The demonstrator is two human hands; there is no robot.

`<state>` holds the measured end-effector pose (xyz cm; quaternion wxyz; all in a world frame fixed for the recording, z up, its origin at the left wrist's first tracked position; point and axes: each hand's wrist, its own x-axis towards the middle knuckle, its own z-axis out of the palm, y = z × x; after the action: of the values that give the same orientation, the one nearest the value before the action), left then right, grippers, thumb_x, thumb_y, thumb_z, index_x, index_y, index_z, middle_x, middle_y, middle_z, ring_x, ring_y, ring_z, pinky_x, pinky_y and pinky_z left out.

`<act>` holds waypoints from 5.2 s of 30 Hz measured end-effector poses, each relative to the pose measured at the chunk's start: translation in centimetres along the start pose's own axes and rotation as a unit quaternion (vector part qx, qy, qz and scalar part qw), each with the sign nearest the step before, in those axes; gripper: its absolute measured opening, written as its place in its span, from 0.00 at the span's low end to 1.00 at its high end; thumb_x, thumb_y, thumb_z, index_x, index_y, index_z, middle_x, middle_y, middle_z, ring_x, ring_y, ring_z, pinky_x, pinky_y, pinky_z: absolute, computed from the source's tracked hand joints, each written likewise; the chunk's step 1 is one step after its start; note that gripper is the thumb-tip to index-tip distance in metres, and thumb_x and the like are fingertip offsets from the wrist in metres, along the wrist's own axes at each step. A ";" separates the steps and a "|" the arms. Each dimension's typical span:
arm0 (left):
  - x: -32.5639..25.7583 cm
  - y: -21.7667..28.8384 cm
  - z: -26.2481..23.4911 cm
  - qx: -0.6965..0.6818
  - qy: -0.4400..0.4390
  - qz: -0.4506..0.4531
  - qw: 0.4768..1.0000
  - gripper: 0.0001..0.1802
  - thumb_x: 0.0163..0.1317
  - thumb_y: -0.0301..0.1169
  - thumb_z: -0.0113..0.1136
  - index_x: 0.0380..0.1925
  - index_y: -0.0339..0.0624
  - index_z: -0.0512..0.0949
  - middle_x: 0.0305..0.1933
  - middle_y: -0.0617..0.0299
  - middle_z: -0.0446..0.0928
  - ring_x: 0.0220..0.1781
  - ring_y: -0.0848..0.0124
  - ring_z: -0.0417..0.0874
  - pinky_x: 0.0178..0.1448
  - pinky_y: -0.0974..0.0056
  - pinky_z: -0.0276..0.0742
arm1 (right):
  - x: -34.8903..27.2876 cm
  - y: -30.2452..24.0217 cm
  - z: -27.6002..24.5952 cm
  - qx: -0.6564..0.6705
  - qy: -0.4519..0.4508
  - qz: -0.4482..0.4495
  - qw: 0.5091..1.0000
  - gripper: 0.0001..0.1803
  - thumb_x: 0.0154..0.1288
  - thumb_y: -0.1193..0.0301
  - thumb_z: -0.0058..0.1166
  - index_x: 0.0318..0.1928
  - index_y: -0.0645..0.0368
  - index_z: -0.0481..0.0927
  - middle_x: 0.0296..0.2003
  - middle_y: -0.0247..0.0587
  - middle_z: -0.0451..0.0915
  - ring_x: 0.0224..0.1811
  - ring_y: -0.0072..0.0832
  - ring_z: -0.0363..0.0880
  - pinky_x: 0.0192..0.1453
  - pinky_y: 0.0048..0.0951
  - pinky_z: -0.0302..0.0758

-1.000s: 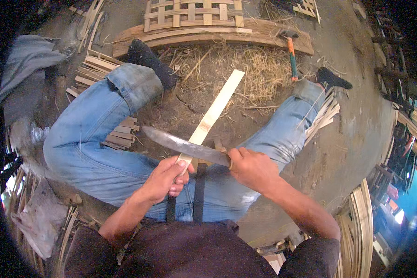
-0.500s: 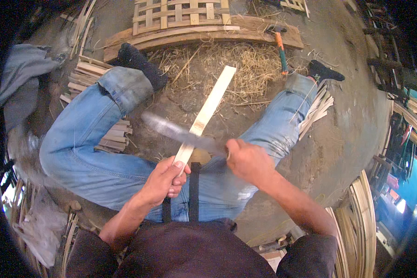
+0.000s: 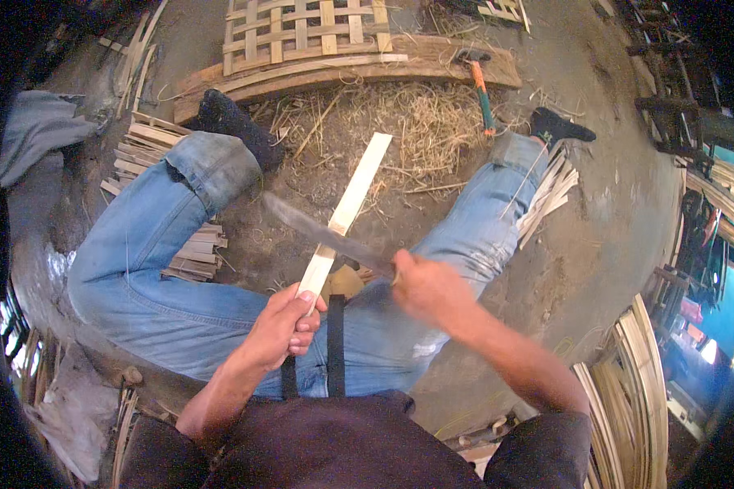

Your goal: The person sits on the floor and uses a knife to shave and smooth a thin wooden strip. They repeatedly scrape the surface, rotate the strip, and inspect the edges while working.

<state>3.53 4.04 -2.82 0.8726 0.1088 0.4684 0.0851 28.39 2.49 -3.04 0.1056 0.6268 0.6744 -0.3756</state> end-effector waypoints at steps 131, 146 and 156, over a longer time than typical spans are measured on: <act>-2.5 -2.7 1.6 0.047 -0.009 0.045 0.998 0.14 0.74 0.39 0.40 0.38 0.39 0.66 0.22 0.67 0.62 0.18 0.80 0.61 0.21 0.73 0.60 | 0.5 4.0 -1.0 -0.065 0.118 0.018 0.991 0.07 0.60 0.71 0.45 0.37 0.61 0.69 0.26 0.53 0.79 0.24 0.52 0.79 0.28 0.47 0.76; -1.9 -1.8 0.7 0.009 0.013 0.025 1.000 0.13 0.73 0.38 0.39 0.38 0.38 0.66 0.22 0.67 0.62 0.18 0.81 0.61 0.21 0.73 0.59 | -0.3 1.3 0.7 -0.078 0.110 0.001 0.991 0.08 0.57 0.72 0.50 0.37 0.62 0.71 0.21 0.49 0.77 0.22 0.45 0.79 0.25 0.41 0.76; -1.4 -1.6 1.4 0.009 0.020 0.015 1.000 0.13 0.73 0.38 0.39 0.37 0.39 0.66 0.22 0.68 0.62 0.19 0.81 0.61 0.21 0.73 0.59 | -1.8 -1.1 0.2 0.003 0.050 -0.044 0.998 0.10 0.56 0.73 0.52 0.39 0.60 0.70 0.25 0.52 0.77 0.25 0.52 0.79 0.29 0.48 0.76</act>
<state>4.00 2.03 -1.38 0.8608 0.1219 0.4847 0.0960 27.61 1.05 -1.66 0.0534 0.6147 0.7047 -0.3503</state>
